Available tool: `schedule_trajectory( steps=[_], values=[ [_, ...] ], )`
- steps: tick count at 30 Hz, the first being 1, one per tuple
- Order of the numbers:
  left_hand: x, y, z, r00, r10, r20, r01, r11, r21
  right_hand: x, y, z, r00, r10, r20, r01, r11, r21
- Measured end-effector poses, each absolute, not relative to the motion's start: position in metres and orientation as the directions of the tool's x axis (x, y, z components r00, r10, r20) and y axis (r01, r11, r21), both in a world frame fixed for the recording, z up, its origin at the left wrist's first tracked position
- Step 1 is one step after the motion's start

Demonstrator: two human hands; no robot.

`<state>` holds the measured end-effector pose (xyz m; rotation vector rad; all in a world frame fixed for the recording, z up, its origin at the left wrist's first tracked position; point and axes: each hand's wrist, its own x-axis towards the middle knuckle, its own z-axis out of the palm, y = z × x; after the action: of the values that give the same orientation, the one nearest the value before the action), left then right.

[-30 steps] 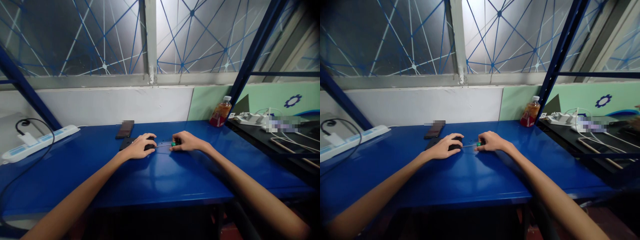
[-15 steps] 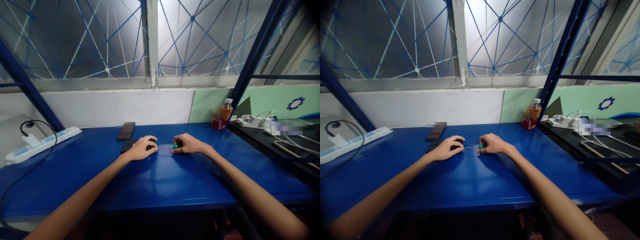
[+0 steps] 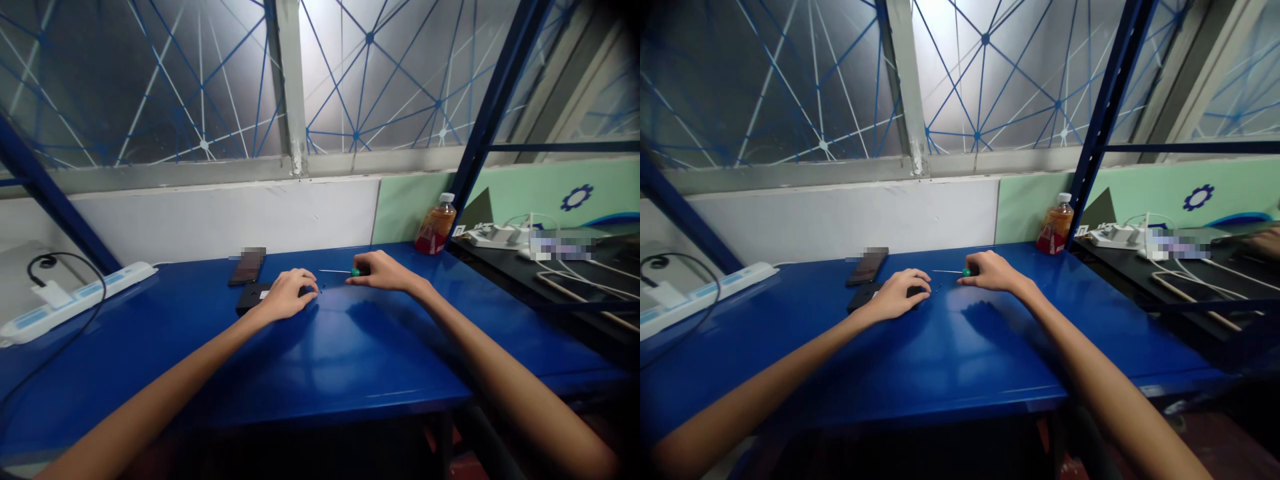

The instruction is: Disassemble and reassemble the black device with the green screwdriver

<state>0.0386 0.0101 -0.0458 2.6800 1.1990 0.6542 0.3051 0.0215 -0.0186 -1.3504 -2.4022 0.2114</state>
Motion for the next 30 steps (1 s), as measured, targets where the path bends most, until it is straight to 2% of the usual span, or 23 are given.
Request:
schedule_trajectory(
  steps=[3, 6, 20, 30],
  values=[
    [0.046, 0.017, -0.045, 0.612, 0.736, 0.289, 0.717, -0.670, 0.191, 0.309, 0.023, -0.020, -0.455, 0.851, 0.261, 0.817, 0.516, -0.257],
    [0.050, 0.022, -0.043, 0.597, 0.756, 0.268, 0.747, -0.646, 0.158, 0.309, 0.023, -0.020, -0.450, 0.854, 0.261, 0.835, 0.506, -0.216],
    [0.068, 0.033, -0.061, 0.498, 0.821, 0.278, 0.796, -0.561, 0.229, 0.309, 0.023, -0.021, -0.426, 0.867, 0.259, 0.877, 0.466, -0.119],
    [0.056, 0.017, -0.041, 0.490, 0.835, 0.248, 0.790, -0.546, 0.278, 0.309, 0.022, -0.021, -0.423, 0.870, 0.255, 0.884, 0.458, -0.094]
  ],
)
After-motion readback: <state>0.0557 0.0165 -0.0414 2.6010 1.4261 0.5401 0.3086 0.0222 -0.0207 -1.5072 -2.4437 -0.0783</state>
